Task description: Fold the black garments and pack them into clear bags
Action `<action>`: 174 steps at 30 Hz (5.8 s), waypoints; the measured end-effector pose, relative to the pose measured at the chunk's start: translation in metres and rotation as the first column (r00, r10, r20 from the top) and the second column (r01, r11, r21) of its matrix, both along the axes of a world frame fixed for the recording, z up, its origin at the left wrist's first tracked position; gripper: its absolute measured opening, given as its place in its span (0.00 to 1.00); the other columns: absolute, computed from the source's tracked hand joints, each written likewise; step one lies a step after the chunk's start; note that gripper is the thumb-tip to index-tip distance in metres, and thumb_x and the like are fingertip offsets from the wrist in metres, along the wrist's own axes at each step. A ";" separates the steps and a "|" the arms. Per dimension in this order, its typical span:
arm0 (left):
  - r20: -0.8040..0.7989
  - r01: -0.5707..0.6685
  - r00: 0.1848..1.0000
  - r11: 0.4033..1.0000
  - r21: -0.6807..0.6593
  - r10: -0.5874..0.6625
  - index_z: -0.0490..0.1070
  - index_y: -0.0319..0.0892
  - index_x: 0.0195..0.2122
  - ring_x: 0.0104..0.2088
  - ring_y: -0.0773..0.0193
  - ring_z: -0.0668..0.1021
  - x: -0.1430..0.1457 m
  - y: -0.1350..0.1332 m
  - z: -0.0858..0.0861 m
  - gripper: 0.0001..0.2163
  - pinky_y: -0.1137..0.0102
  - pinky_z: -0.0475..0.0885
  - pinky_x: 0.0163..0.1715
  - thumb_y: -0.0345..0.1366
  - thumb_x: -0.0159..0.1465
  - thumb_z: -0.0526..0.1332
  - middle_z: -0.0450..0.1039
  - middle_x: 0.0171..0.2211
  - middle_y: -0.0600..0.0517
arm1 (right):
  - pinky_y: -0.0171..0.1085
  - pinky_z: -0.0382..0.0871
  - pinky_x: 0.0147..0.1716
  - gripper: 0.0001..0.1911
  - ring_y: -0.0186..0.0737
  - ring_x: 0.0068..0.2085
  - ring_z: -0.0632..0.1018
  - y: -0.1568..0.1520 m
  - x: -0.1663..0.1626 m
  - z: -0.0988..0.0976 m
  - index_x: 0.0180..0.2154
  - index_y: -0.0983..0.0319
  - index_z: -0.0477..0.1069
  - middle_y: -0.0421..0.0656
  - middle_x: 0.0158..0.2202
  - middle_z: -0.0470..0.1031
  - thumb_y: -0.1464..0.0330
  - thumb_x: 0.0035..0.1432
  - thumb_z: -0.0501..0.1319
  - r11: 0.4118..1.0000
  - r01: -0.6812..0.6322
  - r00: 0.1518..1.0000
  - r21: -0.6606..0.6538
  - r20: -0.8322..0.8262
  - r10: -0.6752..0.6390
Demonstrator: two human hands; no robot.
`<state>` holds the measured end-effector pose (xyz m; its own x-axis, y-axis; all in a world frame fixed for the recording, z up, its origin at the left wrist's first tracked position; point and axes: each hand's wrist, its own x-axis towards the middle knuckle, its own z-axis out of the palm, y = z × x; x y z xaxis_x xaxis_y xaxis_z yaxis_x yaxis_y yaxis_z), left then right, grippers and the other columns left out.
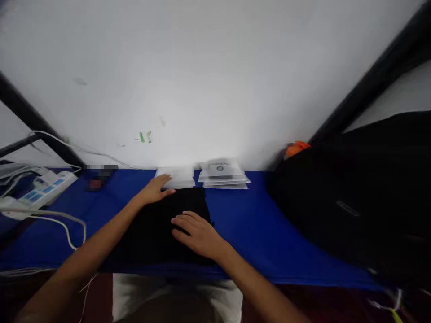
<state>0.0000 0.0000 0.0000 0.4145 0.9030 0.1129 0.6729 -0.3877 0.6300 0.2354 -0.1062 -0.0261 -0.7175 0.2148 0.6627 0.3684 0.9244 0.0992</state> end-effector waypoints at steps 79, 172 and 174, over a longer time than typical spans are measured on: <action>-0.353 -0.126 0.916 0.972 0.198 0.191 0.71 0.42 0.42 0.43 0.53 0.75 -0.057 -0.081 -0.031 0.12 0.60 0.69 0.43 0.46 0.66 0.59 0.74 0.41 0.47 | 0.45 0.73 0.41 0.14 0.49 0.43 0.76 0.055 0.009 -0.011 0.47 0.62 0.68 0.50 0.41 0.74 0.60 0.65 0.58 0.815 0.430 0.900 -0.388 0.255 -0.354; -0.016 -0.350 0.906 0.767 0.537 0.424 0.42 0.40 0.68 0.68 0.40 0.53 -0.001 -0.138 -0.043 0.40 0.46 0.62 0.58 0.52 0.63 0.61 0.41 0.69 0.31 | 0.40 0.68 0.31 0.23 0.54 0.45 0.72 0.087 0.039 0.032 0.56 0.65 0.65 0.55 0.46 0.73 0.75 0.59 0.52 0.628 0.778 0.620 -0.012 0.176 -0.764; 0.051 -0.301 0.931 0.679 0.669 0.362 0.55 0.43 0.63 0.65 0.44 0.60 0.007 -0.136 -0.034 0.28 0.49 0.63 0.58 0.42 0.65 0.63 0.51 0.66 0.35 | 0.40 0.69 0.32 0.24 0.53 0.45 0.72 0.058 0.013 0.025 0.57 0.64 0.64 0.54 0.46 0.74 0.77 0.59 0.52 0.713 0.698 0.709 -0.064 0.203 -0.676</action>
<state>0.0070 -0.1365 -0.0341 0.1373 0.6917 0.7090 0.8740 -0.4214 0.2419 0.2480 -0.0480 -0.0014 -0.4259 0.7621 0.4878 0.8964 0.4287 0.1129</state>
